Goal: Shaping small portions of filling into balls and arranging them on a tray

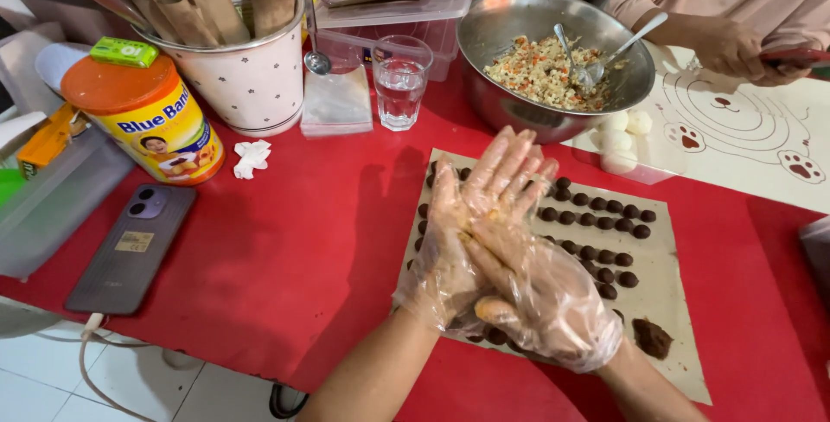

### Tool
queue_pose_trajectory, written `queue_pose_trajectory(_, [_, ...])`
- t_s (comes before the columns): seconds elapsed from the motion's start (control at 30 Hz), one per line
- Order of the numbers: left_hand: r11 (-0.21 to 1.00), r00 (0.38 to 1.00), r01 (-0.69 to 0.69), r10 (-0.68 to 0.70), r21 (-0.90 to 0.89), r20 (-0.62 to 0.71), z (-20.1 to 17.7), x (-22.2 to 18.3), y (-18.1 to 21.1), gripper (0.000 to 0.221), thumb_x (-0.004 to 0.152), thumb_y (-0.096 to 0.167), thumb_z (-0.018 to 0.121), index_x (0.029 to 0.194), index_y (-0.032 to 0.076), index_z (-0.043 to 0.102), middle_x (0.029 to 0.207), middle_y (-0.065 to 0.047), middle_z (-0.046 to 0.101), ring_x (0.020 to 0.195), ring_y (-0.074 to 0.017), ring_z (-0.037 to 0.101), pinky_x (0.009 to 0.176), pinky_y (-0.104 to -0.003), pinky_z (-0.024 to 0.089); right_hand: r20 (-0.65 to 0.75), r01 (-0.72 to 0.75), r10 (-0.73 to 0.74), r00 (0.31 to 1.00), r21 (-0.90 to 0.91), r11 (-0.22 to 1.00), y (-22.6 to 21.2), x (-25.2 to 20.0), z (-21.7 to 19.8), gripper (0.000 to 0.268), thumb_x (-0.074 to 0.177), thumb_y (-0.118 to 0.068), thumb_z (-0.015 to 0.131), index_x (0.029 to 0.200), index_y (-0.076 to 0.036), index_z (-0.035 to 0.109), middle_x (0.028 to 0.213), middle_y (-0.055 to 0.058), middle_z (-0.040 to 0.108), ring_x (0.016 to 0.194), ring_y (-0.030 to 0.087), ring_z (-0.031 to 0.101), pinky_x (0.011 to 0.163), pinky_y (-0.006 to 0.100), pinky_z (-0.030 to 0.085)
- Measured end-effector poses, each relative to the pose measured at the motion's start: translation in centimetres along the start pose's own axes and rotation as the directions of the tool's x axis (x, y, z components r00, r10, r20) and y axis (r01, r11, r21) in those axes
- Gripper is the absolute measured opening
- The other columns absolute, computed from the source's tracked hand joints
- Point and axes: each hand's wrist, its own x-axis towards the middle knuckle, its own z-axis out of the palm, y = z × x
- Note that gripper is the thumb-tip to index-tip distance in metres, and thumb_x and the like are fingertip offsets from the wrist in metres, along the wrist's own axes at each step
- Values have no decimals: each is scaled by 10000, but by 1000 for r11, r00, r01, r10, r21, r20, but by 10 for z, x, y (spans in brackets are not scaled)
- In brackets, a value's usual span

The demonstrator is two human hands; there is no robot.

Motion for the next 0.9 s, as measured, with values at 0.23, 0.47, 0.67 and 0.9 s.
queue_pose_trajectory(0.23, [997,997,51,-54,54,49,0,4,-2,942,919,689,416,1610,56,319,1663,-193,327,1560,-371,273,1277,-549,220,77,-133,140,987,-89,987,10,-6,-5,673,1024,-504,336,1527,-59,388,1524,207,520,1392,377,557,1088,488,522])
queue_pose_trajectory(0.47, [986,990,122,-128,111,56,0,0,-14,962,965,751,229,1632,59,230,1693,-213,244,1548,-351,270,1298,-534,206,393,-344,429,813,-271,899,10,-2,13,884,910,-655,217,1606,-115,284,1559,206,443,1226,307,621,770,413,669])
queue_pose_trajectory(0.67, [999,1000,10,-9,-32,20,-1,7,2,937,925,720,419,1606,83,333,1677,-196,302,1557,-354,281,1318,-538,196,165,-183,172,971,52,982,6,-11,3,689,1017,-458,405,1533,-2,383,1572,261,419,1447,418,437,1197,473,367])
queue_pose_trajectory(0.9, [981,987,154,-158,-114,-26,-16,8,-17,890,975,722,424,1573,62,426,1623,-251,376,1491,-422,369,1237,-606,229,-22,-248,247,969,-101,964,13,-10,16,661,1021,-516,432,1471,-44,544,1439,246,574,1270,436,596,1039,519,517])
